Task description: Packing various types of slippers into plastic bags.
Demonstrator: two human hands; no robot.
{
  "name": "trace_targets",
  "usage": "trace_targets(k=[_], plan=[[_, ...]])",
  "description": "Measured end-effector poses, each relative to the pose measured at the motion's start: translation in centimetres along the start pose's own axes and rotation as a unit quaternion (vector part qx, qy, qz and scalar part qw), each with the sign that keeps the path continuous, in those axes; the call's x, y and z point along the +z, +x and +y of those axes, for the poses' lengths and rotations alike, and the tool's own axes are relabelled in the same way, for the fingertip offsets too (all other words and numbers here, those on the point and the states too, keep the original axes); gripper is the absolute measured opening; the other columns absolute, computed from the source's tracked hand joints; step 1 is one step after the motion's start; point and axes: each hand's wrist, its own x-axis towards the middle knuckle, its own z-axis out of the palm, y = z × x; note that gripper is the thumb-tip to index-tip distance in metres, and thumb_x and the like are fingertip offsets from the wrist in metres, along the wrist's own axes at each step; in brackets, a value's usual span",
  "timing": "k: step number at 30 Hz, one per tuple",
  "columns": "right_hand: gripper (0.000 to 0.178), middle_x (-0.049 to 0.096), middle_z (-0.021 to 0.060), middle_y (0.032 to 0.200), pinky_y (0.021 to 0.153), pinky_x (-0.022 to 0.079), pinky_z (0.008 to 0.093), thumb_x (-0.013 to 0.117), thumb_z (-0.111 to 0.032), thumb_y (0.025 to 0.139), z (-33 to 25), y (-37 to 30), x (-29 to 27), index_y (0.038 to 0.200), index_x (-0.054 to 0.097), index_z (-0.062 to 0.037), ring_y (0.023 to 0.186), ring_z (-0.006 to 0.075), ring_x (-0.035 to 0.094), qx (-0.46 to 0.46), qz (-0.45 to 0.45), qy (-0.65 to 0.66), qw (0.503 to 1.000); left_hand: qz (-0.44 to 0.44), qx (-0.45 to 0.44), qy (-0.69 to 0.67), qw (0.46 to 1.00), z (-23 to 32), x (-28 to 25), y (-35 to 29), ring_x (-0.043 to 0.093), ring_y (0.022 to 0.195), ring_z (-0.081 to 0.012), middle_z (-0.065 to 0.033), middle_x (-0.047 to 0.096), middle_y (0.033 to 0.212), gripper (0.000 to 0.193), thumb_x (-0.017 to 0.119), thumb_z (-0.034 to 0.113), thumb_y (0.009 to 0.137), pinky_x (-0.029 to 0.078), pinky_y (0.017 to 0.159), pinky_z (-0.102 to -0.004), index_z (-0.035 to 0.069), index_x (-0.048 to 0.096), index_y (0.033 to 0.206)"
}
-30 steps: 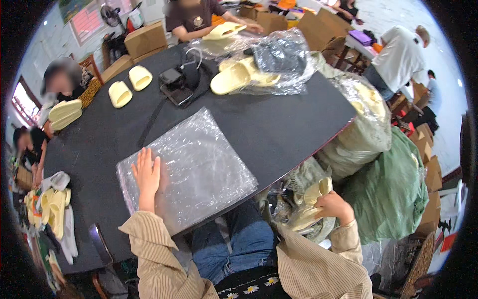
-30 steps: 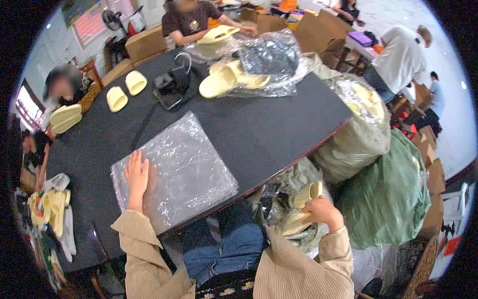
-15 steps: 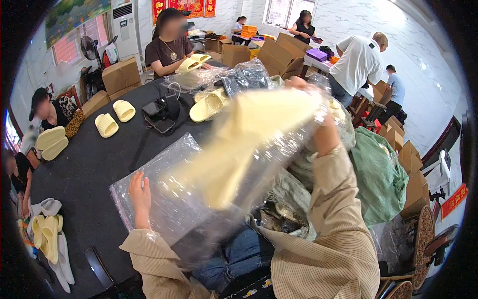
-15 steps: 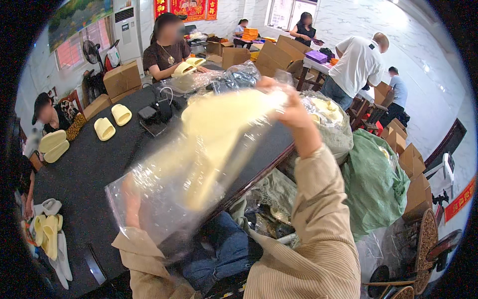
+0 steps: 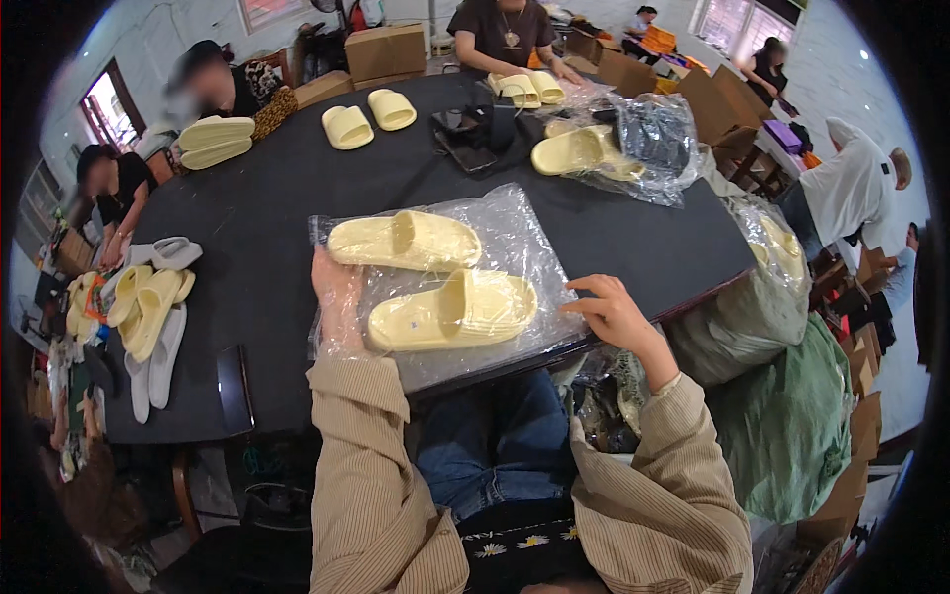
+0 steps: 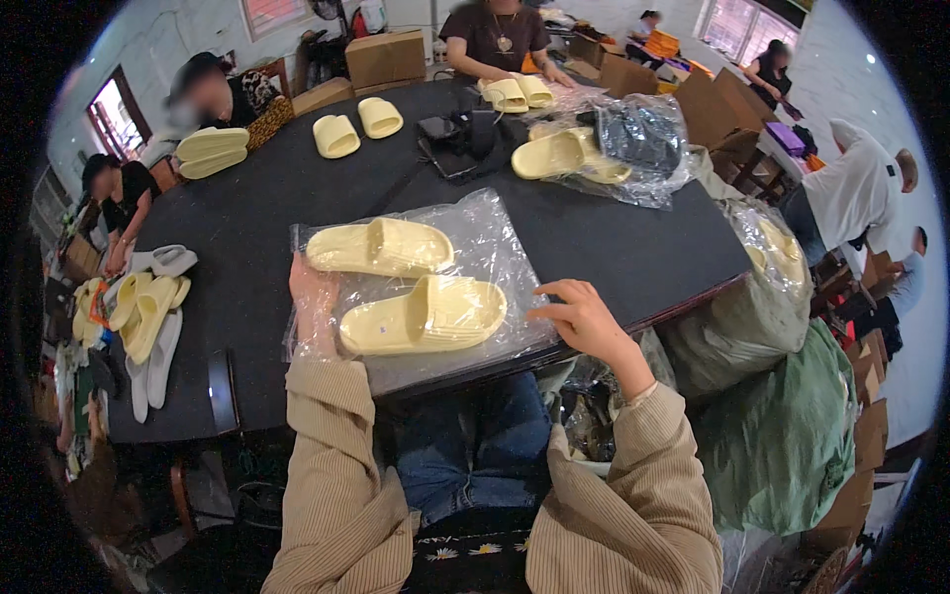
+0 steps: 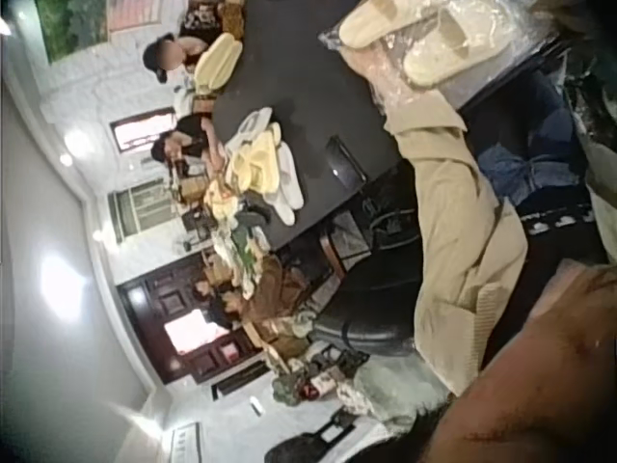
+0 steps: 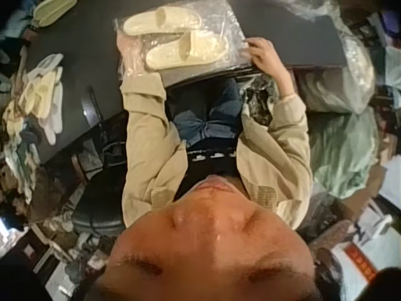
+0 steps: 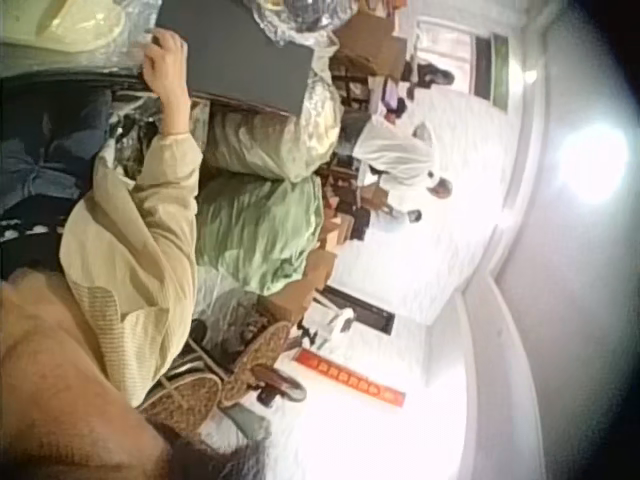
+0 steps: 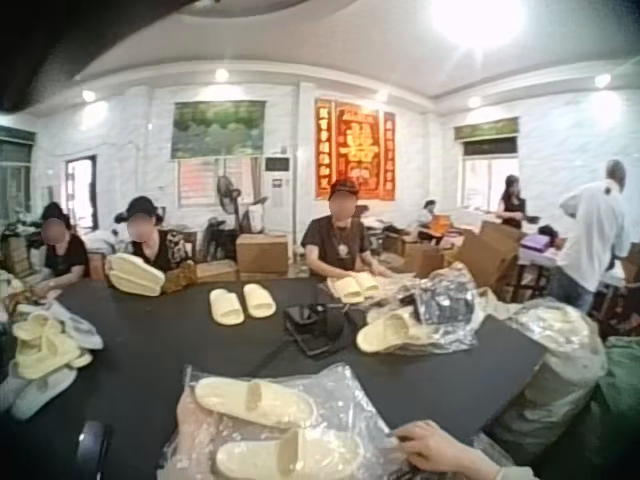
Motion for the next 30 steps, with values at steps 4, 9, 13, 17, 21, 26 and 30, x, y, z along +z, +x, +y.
trace_targets(k=[4,9,13,17,21,26,30], plan=[[0.029,0.060,0.0103,0.118,0.089,0.046,0.0396,0.061,-0.003,0.085,-2.6,1.9,0.6,0.113,0.068,-0.0121,0.107,0.0303,0.058,0.068,0.113,0.041,0.990,0.063,-0.199,-0.497,0.842,1.1,0.1,-0.2,0.056,0.117,-0.0330,-0.0197,0.057,0.127,0.057,0.042,0.044,0.099,0.047,0.099,-0.0447,-0.004,0.051,0.127],[0.053,0.061,0.0184,0.111,0.074,0.052,0.0397,0.064,-0.025,0.091,-3.6,3.1,3.0,0.135,0.043,-0.0046,0.090,0.0331,0.065,0.262,0.056,0.078,0.960,0.082,-0.190,-0.436,0.876,0.7,-1.0,0.0,0.057,0.116,-0.0337,-0.0217,0.059,0.124,0.043,0.048,0.027,0.097,0.047,0.100,-0.0476,-0.007,0.053,0.123],[0.056,0.064,0.0119,0.082,0.068,0.050,0.0325,0.068,-0.019,0.088,-3.4,1.9,2.8,0.135,0.043,-0.0034,0.074,0.0252,0.065,0.317,-0.017,0.128,0.940,0.150,-0.246,-0.449,0.846,1.8,-0.3,0.4,0.055,0.118,-0.0356,-0.0232,0.057,0.127,0.040,0.047,0.019,0.096,0.046,0.102,-0.0475,-0.009,0.051,0.124],[0.056,0.062,0.0075,0.074,0.065,0.048,0.0291,0.068,-0.012,0.086,-2.5,0.8,3.1,0.135,0.042,-0.0028,0.070,0.0188,0.063,0.301,0.026,0.185,0.935,0.104,-0.199,-0.378,0.898,2.7,-0.4,-0.1,0.055,0.119,-0.0337,-0.0225,0.057,0.127,0.038,0.039,0.018,0.100,0.044,0.104,-0.0491,-0.010,0.051,0.123],[0.051,0.061,0.0029,0.074,0.062,0.045,0.0261,0.065,-0.001,0.085,-2.9,-0.7,2.3,0.133,0.046,-0.0058,0.068,0.0107,0.056,0.261,0.173,0.360,0.879,0.071,-0.220,-0.487,0.842,2.3,-0.8,-0.6,0.055,0.120,-0.0332,-0.0222,0.056,0.128,0.040,0.044,0.017,0.098,0.044,0.104,-0.0488,-0.011,0.048,0.126],[0.044,0.056,-0.0035,0.076,0.060,0.038,0.0180,0.062,0.001,0.088,-1.2,-4.2,2.7,0.129,0.050,-0.0054,0.067,0.0020,0.048,0.321,0.206,0.383,0.841,-0.019,-0.114,-0.130,0.985,1.9,1.3,-3.1,0.054,0.120,-0.0362,-0.0230,0.055,0.129,0.039,0.038,0.018,0.100,0.044,0.104,-0.0462,-0.011,0.048,0.126],[0.034,0.055,0.0002,0.075,0.060,0.042,0.0222,0.065,-0.001,0.086,-1.7,-3.9,2.5,0.119,0.058,-0.0035,0.066,0.0078,0.051,0.309,0.140,0.233,0.911,0.107,-0.154,-0.062,0.980,1.5,-3.3,-3.7,0.053,0.120,-0.0239,-0.0165,0.054,0.130,0.039,0.055,0.004,0.092,0.045,0.099,-0.0359,-0.006,0.048,0.129]])
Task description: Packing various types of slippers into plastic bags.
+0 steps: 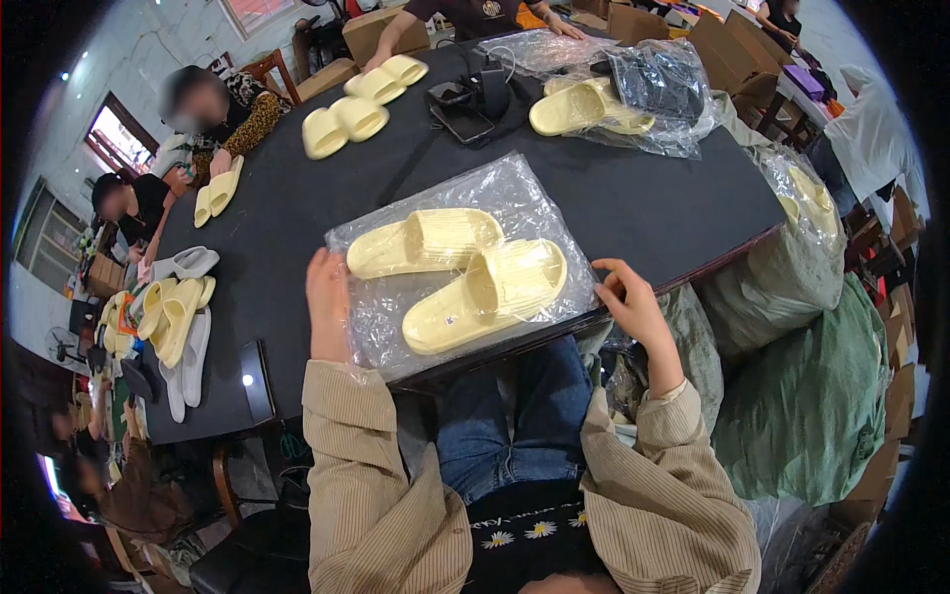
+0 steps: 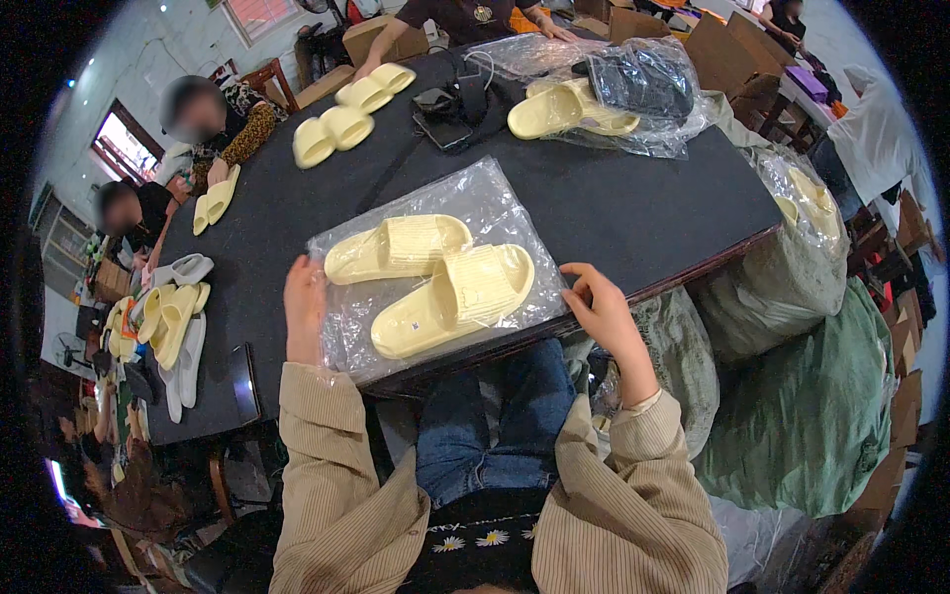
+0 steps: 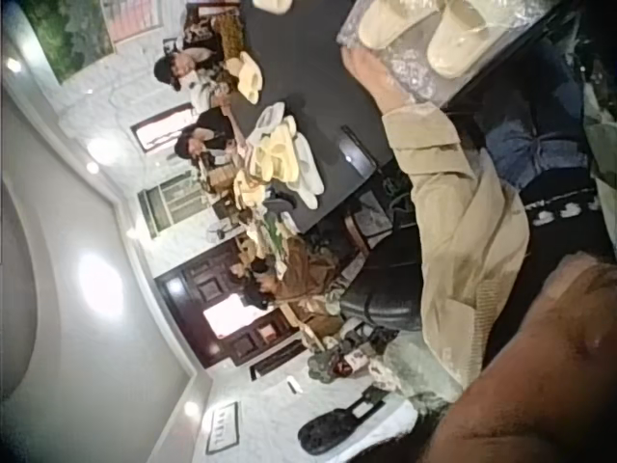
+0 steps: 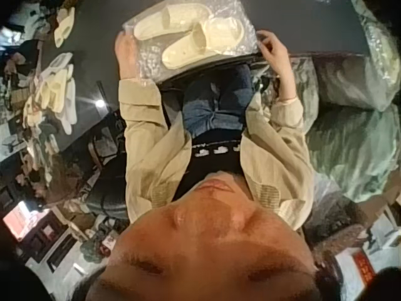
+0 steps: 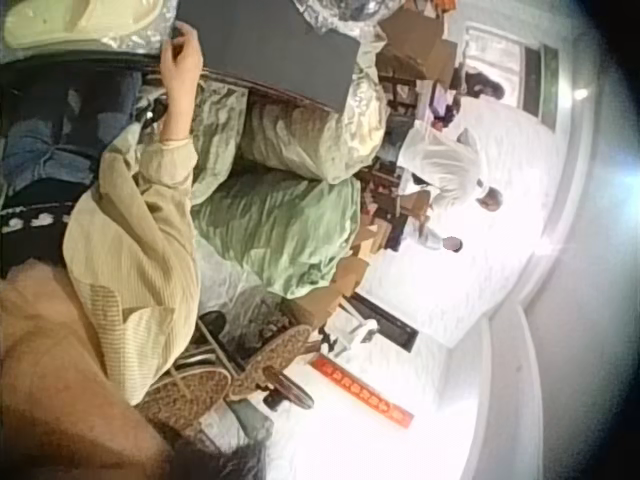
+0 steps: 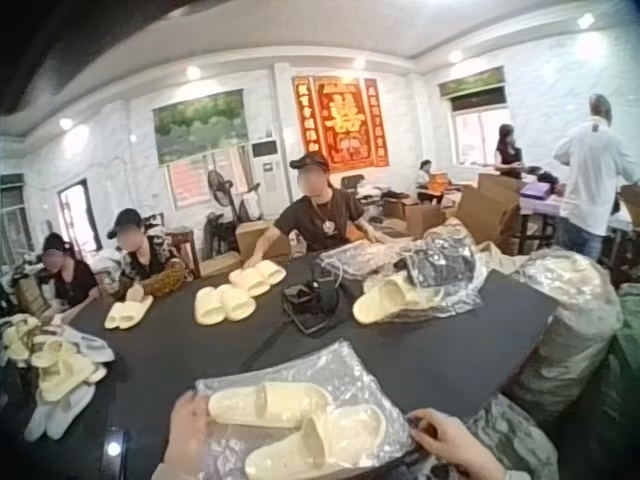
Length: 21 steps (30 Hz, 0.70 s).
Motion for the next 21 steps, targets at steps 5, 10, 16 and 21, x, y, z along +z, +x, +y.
trace_targets(k=[5,10,16,21], plan=[[0.034,0.060,0.0130,0.115,0.090,0.046,0.0337,0.063,-0.008,0.089,-2.3,2.6,-0.7,0.123,0.058,-0.0039,0.105,0.0239,0.058,-0.089,0.031,-0.076,0.993,0.009,0.305,0.352,0.885,5.7,-0.2,-0.6,0.057,0.117,-0.0241,-0.0117,0.062,0.121,0.034,0.068,0.007,0.083,0.044,0.098,-0.0356,0.001,0.061,0.115],[0.040,0.049,0.0174,0.141,0.108,0.036,0.0420,0.056,-0.017,0.094,-1.3,7.0,1.7,0.131,0.052,-0.0017,0.131,0.0350,0.045,-0.191,-0.005,-0.104,0.976,-0.175,0.354,0.529,0.751,6.7,0.9,-0.9,0.061,0.104,-0.0337,-0.0128,0.068,0.099,0.016,0.072,0.010,0.075,0.046,0.094,-0.0418,0.004,0.070,0.090],[0.048,0.047,0.0129,0.144,0.113,0.027,0.0478,0.049,-0.030,0.096,2.8,7.5,4.6,0.138,0.047,-0.0067,0.137,0.0285,0.038,-0.164,-0.063,-0.228,0.958,-0.164,0.249,0.448,0.843,4.2,1.8,0.2,0.059,0.074,-0.0228,-0.0106,0.060,0.076,0.017,0.071,0.018,0.084,0.046,0.067,-0.0341,0.000,0.068,0.085],[0.062,0.042,0.0133,0.148,0.116,0.020,0.0490,0.032,-0.049,0.100,3.6,7.2,5.7,0.145,0.039,-0.0073,0.140,0.0248,0.035,-0.160,-0.095,-0.263,0.947,-0.115,0.051,0.303,0.945,5.2,2.7,1.0,0.054,0.062,-0.0104,-0.0020,0.057,0.069,0.032,0.056,0.028,0.099,0.043,0.056,-0.0240,0.004,0.057,0.077]])
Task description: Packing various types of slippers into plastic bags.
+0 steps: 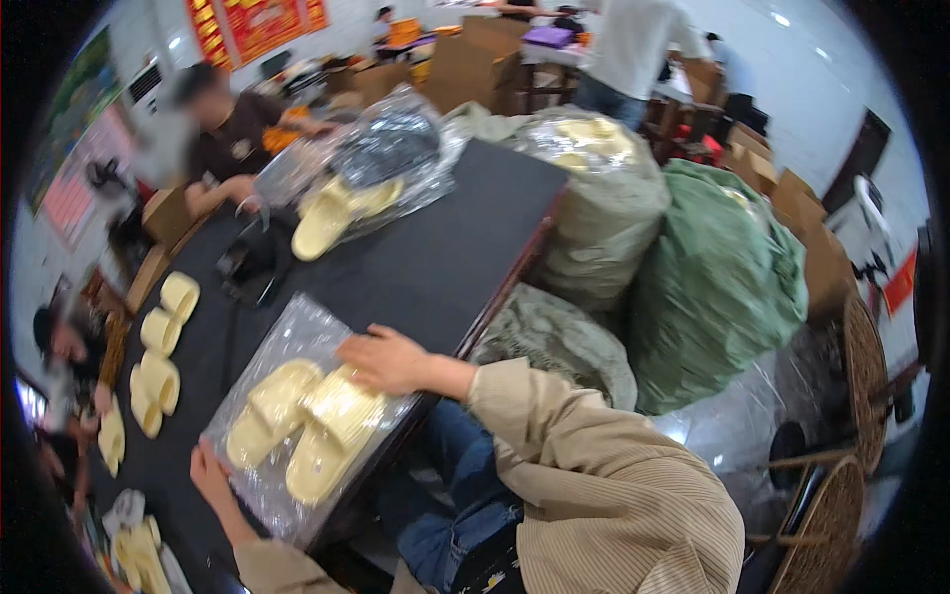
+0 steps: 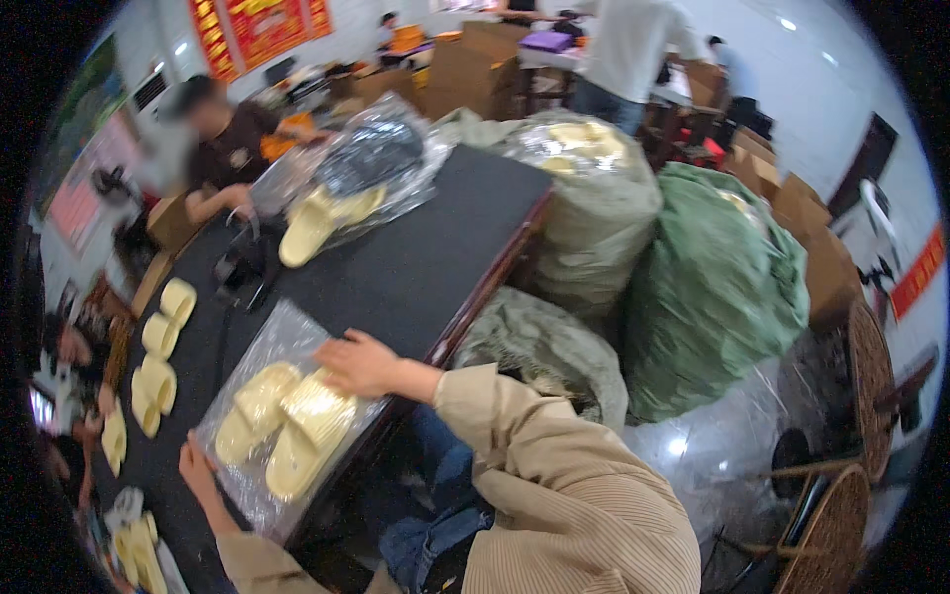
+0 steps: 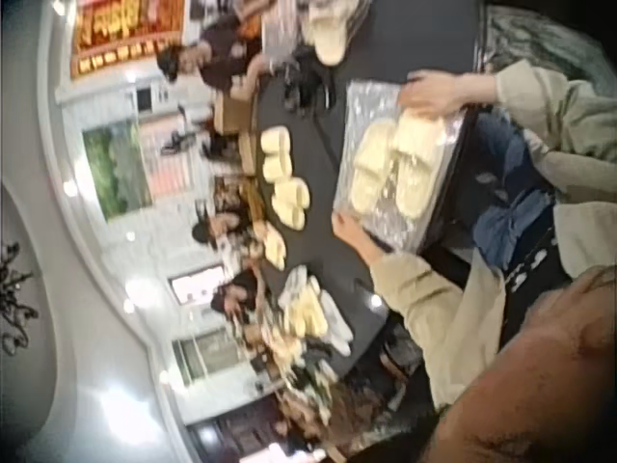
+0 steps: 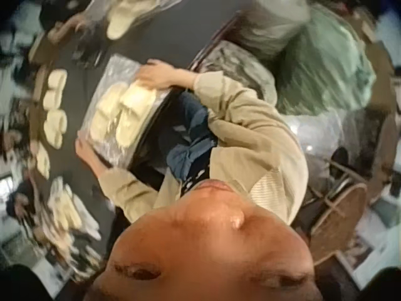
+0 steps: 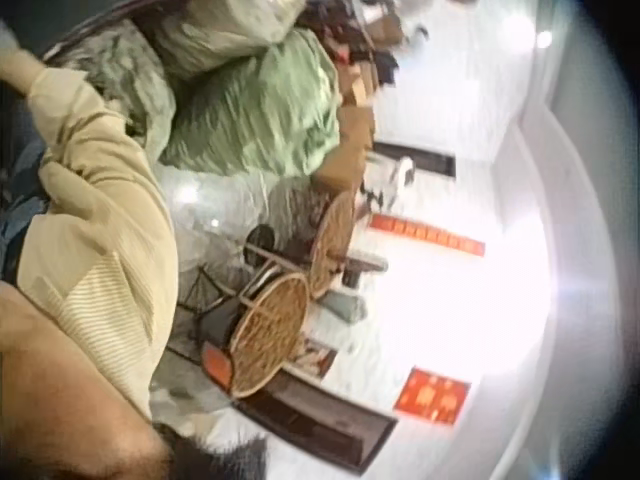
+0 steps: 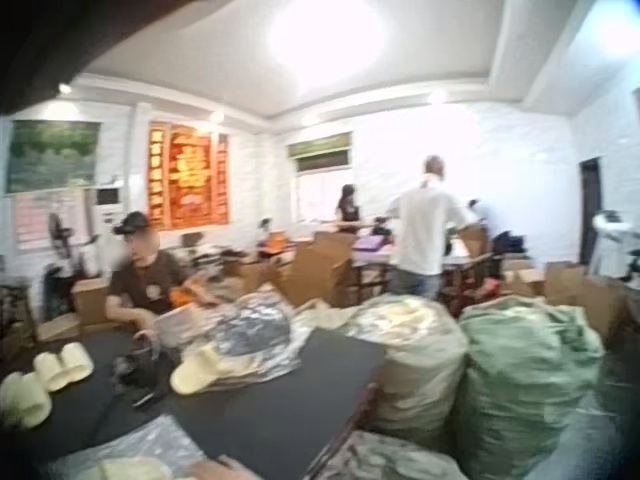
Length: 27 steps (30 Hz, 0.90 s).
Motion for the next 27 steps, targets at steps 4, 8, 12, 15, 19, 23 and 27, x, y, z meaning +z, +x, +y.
trace_targets(k=[4,8,12,15,19,23,27], plan=[[0.064,0.038,0.0159,0.150,0.117,0.017,0.0497,0.027,-0.049,0.101,-0.4,-0.4,-0.9,0.147,0.034,-0.0057,0.143,0.0261,0.031,0.011,-0.008,0.037,0.999,-0.119,0.113,-0.068,0.984,-1.5,2.4,-1.6,0.060,0.112,-0.0276,-0.0202,0.062,0.122,0.041,0.043,0.027,0.103,0.043,0.100,-0.0395,-0.009,0.060,0.114],[0.063,0.038,0.0147,0.150,0.117,0.016,0.0498,0.026,-0.048,0.102,-1.0,-0.3,-1.3,0.147,0.034,-0.0055,0.142,0.0252,0.032,0.013,-0.009,0.044,0.999,-0.240,0.276,0.229,0.902,-2.8,2.0,-1.2,0.040,0.135,-0.0369,-0.0234,0.043,0.145,0.046,0.049,0.011,0.094,0.031,0.111,-0.0440,-0.006,0.045,0.137],[0.063,0.040,0.0145,0.149,0.117,0.017,0.0503,0.025,-0.049,0.102,-1.0,-0.2,-1.4,0.147,0.035,-0.0052,0.141,0.0249,0.033,0.013,-0.005,0.041,0.999,-0.297,0.342,0.279,0.847,-0.5,4.6,-0.9,0.040,0.131,-0.0449,-0.0264,0.046,0.140,0.053,0.061,0.011,0.085,0.026,0.112,-0.0496,-0.006,0.047,0.134],[0.063,0.040,0.0145,0.149,0.116,0.018,0.0505,0.025,-0.049,0.102,-0.8,-0.3,-1.4,0.147,0.034,-0.0046,0.141,0.0248,0.033,0.007,0.007,0.035,0.999,-0.312,0.327,0.246,0.857,0.7,7.2,-1.4,0.040,0.130,-0.0464,-0.0283,0.046,0.138,0.058,0.068,0.014,0.082,0.027,0.112,-0.0500,-0.006,0.048,0.132],[0.063,0.040,0.0153,0.149,0.116,0.019,0.0505,0.025,-0.048,0.102,-0.8,-0.3,-1.3,0.147,0.033,-0.0039,0.140,0.0262,0.034,0.011,0.003,0.033,0.999,-0.332,0.248,0.277,0.867,3.9,10.5,-2.9,0.043,0.119,-0.0516,-0.0323,0.047,0.130,0.056,0.072,0.019,0.080,0.032,0.105,-0.0523,-0.008,0.051,0.124],[0.064,0.040,0.0164,0.149,0.116,0.020,0.0511,0.025,-0.049,0.102,-1.2,-0.1,-1.7,0.147,0.033,-0.0038,0.140,0.0272,0.035,0.008,0.002,0.038,0.999,-0.340,0.313,0.252,0.850,3.0,12.5,-1.5,0.042,0.124,-0.0475,-0.0296,0.048,0.134,0.054,0.063,0.014,0.086,0.034,0.106,-0.0471,-0.005,0.046,0.134],[0.064,0.040,0.0165,0.149,0.116,0.019,0.0512,0.025,-0.049,0.102,-1.1,-0.6,-1.9,0.147,0.033,-0.0035,0.140,0.0277,0.035,0.011,0.001,0.041,0.999,-0.321,0.314,0.241,0.860,3.3,13.0,-1.8,0.045,0.120,-0.0485,-0.0301,0.051,0.129,0.044,0.057,0.008,0.086,0.034,0.105,-0.0470,-0.005,0.051,0.128]])
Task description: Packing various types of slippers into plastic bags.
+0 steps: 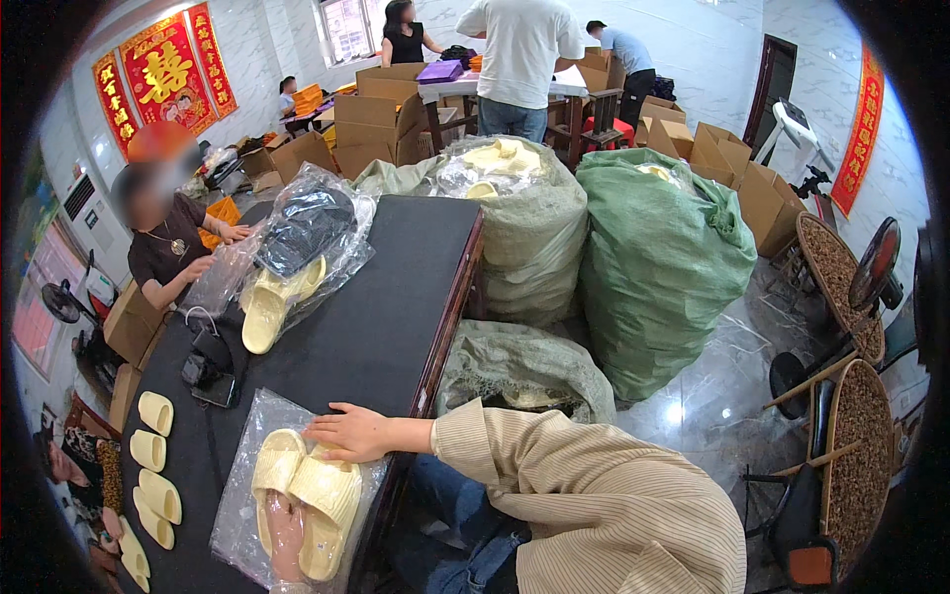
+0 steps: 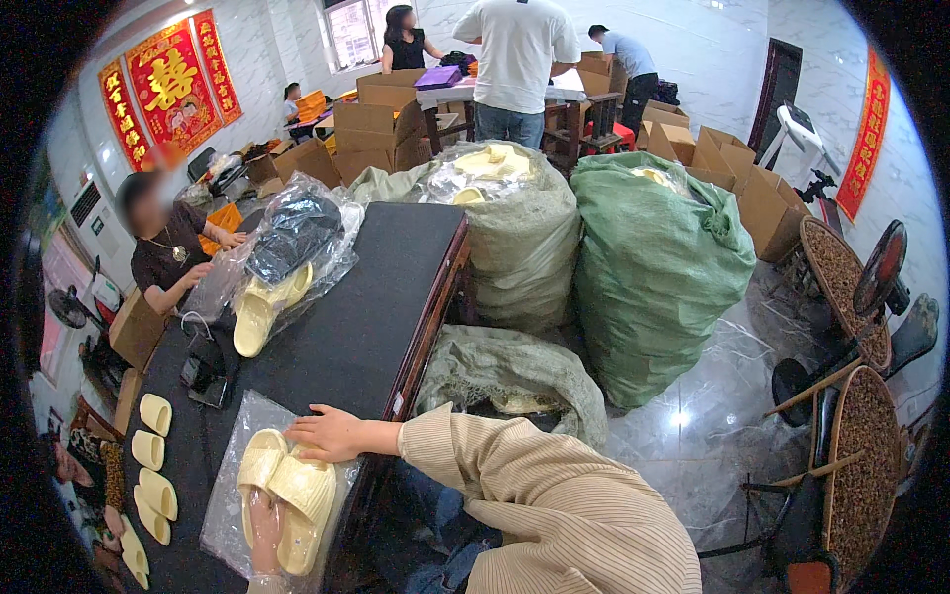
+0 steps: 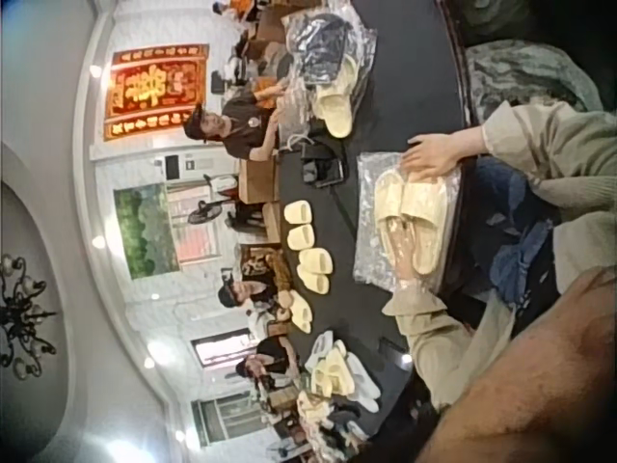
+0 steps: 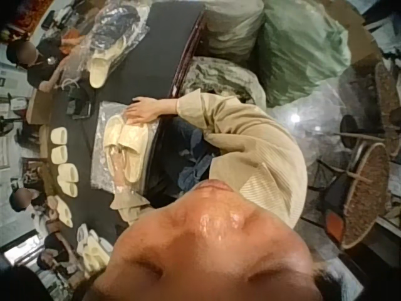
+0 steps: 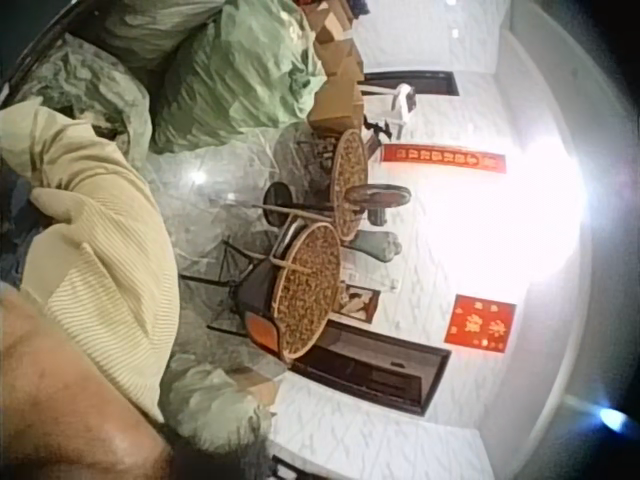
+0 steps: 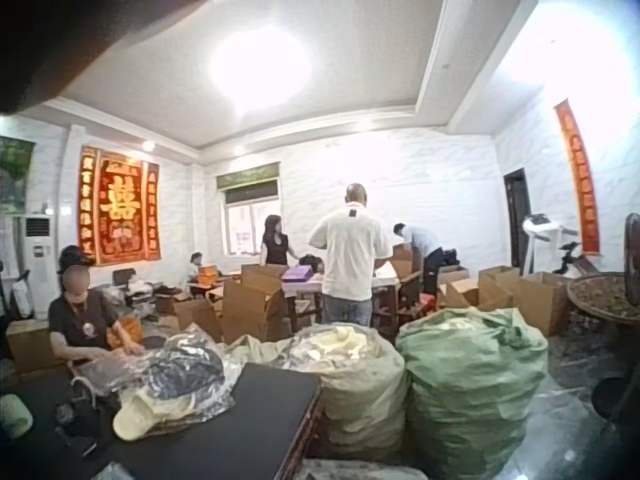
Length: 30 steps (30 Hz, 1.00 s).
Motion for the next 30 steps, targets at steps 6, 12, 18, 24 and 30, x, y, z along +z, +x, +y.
trace_targets(k=[6,12,18,24,30], plan=[[0.064,0.039,0.0169,0.149,0.115,0.020,0.0510,0.028,-0.050,0.101,0.3,0.0,1.1,0.144,0.038,-0.0036,0.141,0.0275,0.034,-0.022,0.003,-0.026,0.999,0.062,-0.094,-0.080,0.990,-4.5,-0.5,-5.7,0.042,0.129,-0.0387,-0.0239,0.049,0.137,0.040,0.053,0.009,0.092,0.029,0.111,-0.0406,-0.004,0.051,0.130],[0.057,0.048,0.0162,0.143,0.113,0.027,0.0494,0.044,-0.048,0.095,0.3,1.2,1.9,0.134,0.052,-0.0067,0.133,0.0305,0.043,-0.038,0.058,-0.095,0.993,0.135,-0.271,-0.205,0.931,-1.9,-6.3,-15.4,0.047,0.127,-0.0316,-0.0157,0.057,0.130,0.041,0.051,0.004,0.088,0.034,0.107,-0.0358,-0.001,0.055,0.128],[0.050,0.042,0.0124,0.148,0.115,0.023,0.0465,0.044,-0.038,0.097,-0.2,1.1,-0.2,0.137,0.050,-0.0089,0.140,0.0236,0.035,0.001,-0.031,-0.127,0.991,0.153,-0.214,0.034,0.964,-1.2,-12.4,-23.4,0.054,0.113,-0.0366,-0.0180,0.060,0.116,0.035,0.059,0.007,0.076,0.043,0.097,-0.0415,0.005,0.066,0.110],[0.053,0.039,0.0105,0.151,0.117,0.018,0.0448,0.041,-0.036,0.098,-0.3,0.4,0.3,0.143,0.043,-0.0081,0.142,0.0230,0.032,0.005,-0.040,-0.121,0.992,0.178,-0.374,-0.051,0.908,-0.8,-18.0,-32.0,0.063,0.081,-0.0180,-0.0099,0.070,0.086,0.024,0.070,0.006,0.075,0.047,0.075,-0.0295,0.005,0.071,0.098],[0.053,0.039,0.0105,0.151,0.116,0.019,0.0451,0.041,-0.035,0.098,-0.5,0.5,0.4,0.143,0.043,-0.0083,0.142,0.0234,0.032,-0.003,-0.037,-0.138,0.990,0.235,-0.467,0.081,0.849,-8.2,-26.2,-39.8,0.067,0.083,-0.0166,-0.0112,0.073,0.091,0.027,0.073,0.015,0.076,0.049,0.075,-0.0304,0.004,0.072,0.101]])
